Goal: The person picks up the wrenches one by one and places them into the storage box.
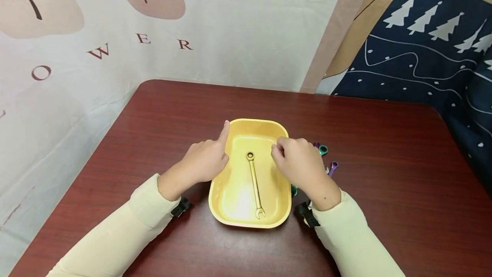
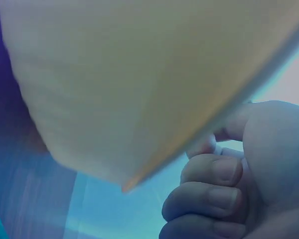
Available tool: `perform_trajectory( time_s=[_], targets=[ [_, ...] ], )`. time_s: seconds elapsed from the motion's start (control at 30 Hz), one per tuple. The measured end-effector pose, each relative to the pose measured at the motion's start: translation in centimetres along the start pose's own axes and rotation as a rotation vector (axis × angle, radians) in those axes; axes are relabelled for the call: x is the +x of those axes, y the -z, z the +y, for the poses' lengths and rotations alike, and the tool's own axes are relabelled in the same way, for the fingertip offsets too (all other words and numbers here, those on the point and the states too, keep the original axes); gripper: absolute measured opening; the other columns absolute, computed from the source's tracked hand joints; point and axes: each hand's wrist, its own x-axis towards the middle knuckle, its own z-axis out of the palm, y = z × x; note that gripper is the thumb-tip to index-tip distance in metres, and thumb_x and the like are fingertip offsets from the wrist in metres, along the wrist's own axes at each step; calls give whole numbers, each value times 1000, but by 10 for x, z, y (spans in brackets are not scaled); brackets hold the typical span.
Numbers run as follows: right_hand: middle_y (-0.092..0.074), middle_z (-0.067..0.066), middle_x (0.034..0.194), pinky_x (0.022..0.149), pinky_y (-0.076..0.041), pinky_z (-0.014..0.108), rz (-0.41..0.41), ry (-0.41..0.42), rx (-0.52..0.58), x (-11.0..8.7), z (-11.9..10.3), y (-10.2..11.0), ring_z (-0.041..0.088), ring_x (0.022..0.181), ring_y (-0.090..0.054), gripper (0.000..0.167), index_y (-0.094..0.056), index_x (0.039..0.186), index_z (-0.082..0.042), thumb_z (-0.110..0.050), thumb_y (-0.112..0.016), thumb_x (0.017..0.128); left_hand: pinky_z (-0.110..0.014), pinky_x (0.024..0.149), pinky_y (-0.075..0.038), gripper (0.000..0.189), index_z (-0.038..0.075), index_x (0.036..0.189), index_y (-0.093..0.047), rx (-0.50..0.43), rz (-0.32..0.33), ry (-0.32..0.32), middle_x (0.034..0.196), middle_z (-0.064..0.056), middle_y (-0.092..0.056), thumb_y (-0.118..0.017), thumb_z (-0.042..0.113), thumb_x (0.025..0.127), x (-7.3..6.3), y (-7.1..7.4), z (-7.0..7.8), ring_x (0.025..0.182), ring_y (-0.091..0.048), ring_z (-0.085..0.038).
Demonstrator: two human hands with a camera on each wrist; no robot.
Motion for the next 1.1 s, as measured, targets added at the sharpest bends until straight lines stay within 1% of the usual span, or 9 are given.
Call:
perform_trajectory(
  time_s=[0.13,0.23,0.47,0.57,0.73,0.8,0.87,1.0,1.1],
  targets=[
    [-41,0,53,48,-35,29,-29,-50,5,2,9,6,15,49,-41,32,-55,67,-13,-19,-52,99,-27,43,-24,81,5,161,4,-3,4,0,51,1,-48,-45,20,98,-1,0,0,43,-35,-14],
    [-43,2,55,49,-36,29,-59,-82,4,4,16,10,16,50,-43,31,-58,71,-12,-20,-53,100,-27,42,-23,81,5,161,4,-5,-1,1,51,2,-47,-45,21,98,-1,0,-1,43,-34,-13],
    [-39,2,54,47,-33,29,-80,-141,-22,4,30,16,18,51,-41,38,-49,64,-13,-21,-52,100,-26,43,-21,81,6,161,5,-16,4,-9,50,2,-45,-44,20,98,-1,2,0,42,-31,-13],
    [-38,2,54,46,-32,29,-116,-158,-27,5,35,18,18,50,-40,39,-47,62,-14,-23,-52,100,-26,42,-20,81,6,161,6,-25,-13,-10,49,3,-43,-44,20,98,-2,3,0,42,-29,-12],
    [-37,1,54,46,-32,30,-158,-192,-19,7,47,20,19,50,-39,42,-45,59,-14,-24,-51,100,-25,42,-18,80,5,161,5,-15,-2,-18,48,4,-41,-43,19,98,-1,2,-1,41,-26,-12],
    [-37,1,53,46,-33,30,-167,-213,-22,8,52,21,19,50,-40,43,-45,58,-14,-24,-51,99,-25,42,-18,80,5,161,4,-12,8,-22,48,4,-41,-43,19,98,-1,1,-1,41,-27,-12],
    [-38,1,53,45,-34,30,-183,-233,-27,8,57,21,19,50,-41,43,-46,57,-14,-25,-51,99,-25,42,-18,80,5,161,4,-18,4,-20,48,4,-41,-43,19,98,-1,1,-1,42,-27,-12],
    [-40,2,53,45,-36,29,-234,-264,-23,8,64,21,20,51,-43,44,-50,56,-14,-25,-53,98,-25,42,-18,81,6,161,6,-20,-7,-16,48,4,-41,-43,19,98,0,0,-2,41,-26,-12],
    [-39,1,52,45,-36,29,-280,-285,-19,8,68,21,19,51,-43,45,-51,55,-14,-27,-54,98,-25,42,-18,81,6,161,7,-14,-6,-16,48,4,-41,-44,20,98,0,0,-2,41,-27,-12]
  ],
)
